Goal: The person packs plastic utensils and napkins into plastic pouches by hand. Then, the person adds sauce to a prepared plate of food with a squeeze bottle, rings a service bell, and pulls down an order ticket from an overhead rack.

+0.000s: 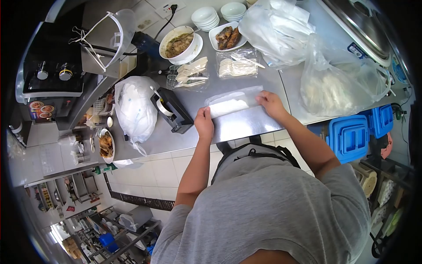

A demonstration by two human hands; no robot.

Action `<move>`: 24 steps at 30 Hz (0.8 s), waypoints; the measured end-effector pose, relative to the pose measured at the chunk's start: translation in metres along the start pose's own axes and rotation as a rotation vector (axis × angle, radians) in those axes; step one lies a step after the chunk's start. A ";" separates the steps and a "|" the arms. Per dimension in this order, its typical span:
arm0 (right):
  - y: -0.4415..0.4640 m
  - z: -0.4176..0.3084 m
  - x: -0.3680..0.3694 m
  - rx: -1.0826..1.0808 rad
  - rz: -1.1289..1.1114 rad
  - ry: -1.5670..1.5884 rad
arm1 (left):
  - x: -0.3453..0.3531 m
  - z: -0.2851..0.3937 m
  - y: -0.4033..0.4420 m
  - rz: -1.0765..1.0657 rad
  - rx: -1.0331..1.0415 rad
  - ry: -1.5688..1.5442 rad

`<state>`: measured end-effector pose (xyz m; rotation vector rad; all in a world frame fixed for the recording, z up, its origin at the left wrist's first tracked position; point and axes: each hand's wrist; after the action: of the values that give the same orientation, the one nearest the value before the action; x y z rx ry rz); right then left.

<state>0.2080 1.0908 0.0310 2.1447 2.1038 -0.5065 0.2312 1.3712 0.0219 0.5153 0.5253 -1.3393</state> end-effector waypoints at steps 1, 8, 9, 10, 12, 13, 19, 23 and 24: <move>0.004 0.003 0.004 0.047 0.045 -0.033 | 0.000 0.002 0.001 0.002 0.004 0.039; 0.014 0.000 0.022 0.004 0.277 -0.474 | 0.004 0.012 -0.001 0.027 0.059 0.279; 0.013 0.000 0.023 -0.012 0.302 -0.482 | 0.005 0.010 -0.001 0.026 0.064 0.282; 0.012 -0.001 0.024 -0.028 0.325 -0.490 | 0.005 0.009 -0.001 0.026 0.068 0.284; 0.011 -0.008 0.024 -0.004 0.322 -0.517 | 0.007 0.006 -0.002 0.054 0.087 0.253; 0.010 -0.011 0.022 0.037 0.295 -0.535 | 0.007 0.003 -0.002 0.067 0.095 0.239; 0.001 -0.031 0.049 -0.519 0.246 -0.658 | 0.002 0.006 0.004 -0.043 0.054 0.233; -0.023 -0.040 0.091 -0.480 -0.019 -0.689 | -0.001 0.006 0.011 -0.104 -0.005 0.213; -0.025 -0.034 0.092 -0.471 -0.039 -0.710 | -0.001 0.007 0.014 -0.121 -0.057 0.172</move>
<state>0.1889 1.1896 0.0400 1.3900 1.6483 -0.5885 0.2456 1.3698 0.0288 0.5616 0.7437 -1.3975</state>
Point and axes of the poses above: each hand's wrist, its own y-axis towards the middle knuckle, its own x-axis out of the palm, z = x × y, and after that the axes turned 3 degrees about y, right-handed
